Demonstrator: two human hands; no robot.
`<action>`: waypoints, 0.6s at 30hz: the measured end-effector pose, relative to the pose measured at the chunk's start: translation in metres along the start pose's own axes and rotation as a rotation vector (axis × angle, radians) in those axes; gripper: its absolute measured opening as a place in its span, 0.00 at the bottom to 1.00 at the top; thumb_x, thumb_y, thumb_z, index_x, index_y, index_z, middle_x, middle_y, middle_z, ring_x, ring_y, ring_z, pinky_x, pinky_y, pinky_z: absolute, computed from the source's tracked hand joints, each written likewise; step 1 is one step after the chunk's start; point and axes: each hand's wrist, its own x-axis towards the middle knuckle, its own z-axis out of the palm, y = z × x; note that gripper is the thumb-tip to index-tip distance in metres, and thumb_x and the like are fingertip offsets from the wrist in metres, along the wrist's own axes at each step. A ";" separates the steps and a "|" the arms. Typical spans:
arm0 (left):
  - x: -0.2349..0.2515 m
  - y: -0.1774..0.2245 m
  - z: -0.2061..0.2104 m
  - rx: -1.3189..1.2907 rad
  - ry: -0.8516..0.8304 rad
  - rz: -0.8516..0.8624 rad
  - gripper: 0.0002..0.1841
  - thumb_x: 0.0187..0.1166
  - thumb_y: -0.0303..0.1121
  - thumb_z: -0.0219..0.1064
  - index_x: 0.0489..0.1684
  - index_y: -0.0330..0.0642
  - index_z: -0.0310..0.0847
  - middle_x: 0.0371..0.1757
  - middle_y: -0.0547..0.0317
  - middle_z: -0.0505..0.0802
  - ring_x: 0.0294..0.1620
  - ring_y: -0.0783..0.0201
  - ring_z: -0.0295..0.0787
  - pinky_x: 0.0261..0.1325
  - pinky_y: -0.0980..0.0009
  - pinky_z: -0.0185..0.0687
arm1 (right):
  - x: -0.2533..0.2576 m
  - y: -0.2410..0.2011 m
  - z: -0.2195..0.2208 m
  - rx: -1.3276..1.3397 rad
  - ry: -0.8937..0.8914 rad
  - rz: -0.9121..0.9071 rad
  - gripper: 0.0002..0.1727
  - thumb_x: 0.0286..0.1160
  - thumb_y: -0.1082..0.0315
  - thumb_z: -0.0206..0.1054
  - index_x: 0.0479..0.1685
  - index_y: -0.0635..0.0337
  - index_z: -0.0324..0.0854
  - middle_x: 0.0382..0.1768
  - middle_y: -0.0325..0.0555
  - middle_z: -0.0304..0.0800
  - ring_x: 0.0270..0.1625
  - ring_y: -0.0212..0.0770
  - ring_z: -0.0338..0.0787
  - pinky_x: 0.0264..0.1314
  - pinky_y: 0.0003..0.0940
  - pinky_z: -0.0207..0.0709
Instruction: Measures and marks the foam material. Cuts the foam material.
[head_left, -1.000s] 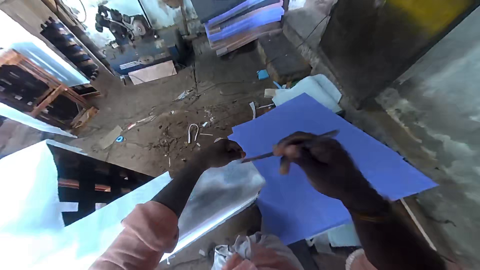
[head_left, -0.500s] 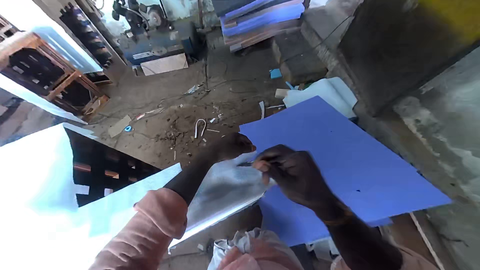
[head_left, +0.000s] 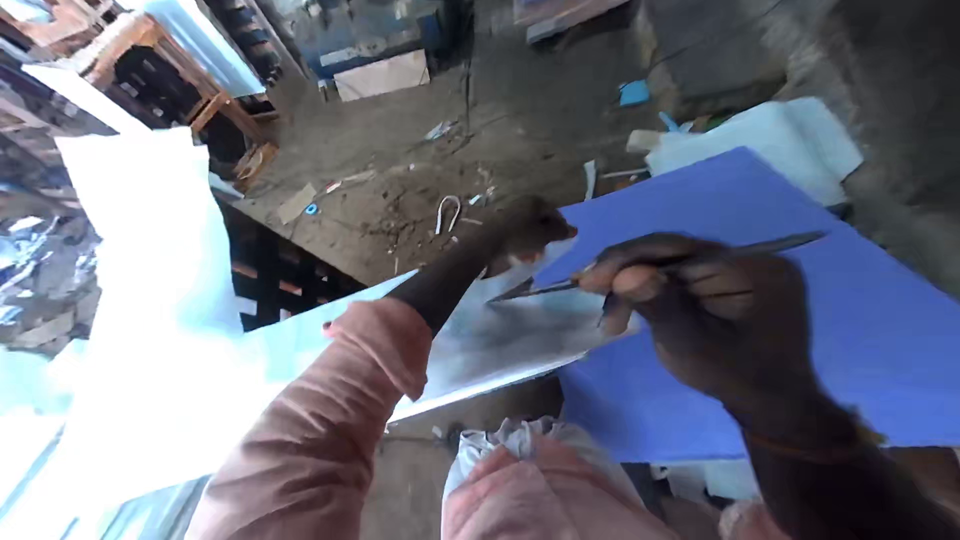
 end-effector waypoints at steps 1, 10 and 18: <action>0.000 -0.003 -0.003 0.002 0.004 0.000 0.18 0.89 0.44 0.61 0.57 0.37 0.87 0.38 0.51 0.93 0.29 0.64 0.89 0.39 0.63 0.90 | 0.001 0.002 0.008 -0.011 0.006 -0.015 0.15 0.87 0.56 0.63 0.48 0.58 0.87 0.38 0.30 0.93 0.31 0.22 0.88 0.32 0.20 0.87; -0.069 -0.036 -0.040 0.103 0.005 0.039 0.24 0.85 0.46 0.66 0.72 0.40 0.81 0.57 0.48 0.93 0.53 0.58 0.92 0.62 0.55 0.87 | -0.008 0.042 0.061 0.023 -0.010 0.125 0.15 0.86 0.54 0.62 0.49 0.55 0.88 0.33 0.30 0.91 0.27 0.23 0.87 0.28 0.22 0.85; -0.123 -0.105 -0.035 0.120 -0.146 0.123 0.14 0.84 0.45 0.67 0.46 0.44 0.90 0.34 0.61 0.91 0.33 0.68 0.84 0.42 0.64 0.82 | -0.015 0.021 0.074 -0.076 0.047 0.108 0.14 0.86 0.58 0.63 0.49 0.59 0.88 0.38 0.33 0.92 0.32 0.25 0.89 0.34 0.24 0.88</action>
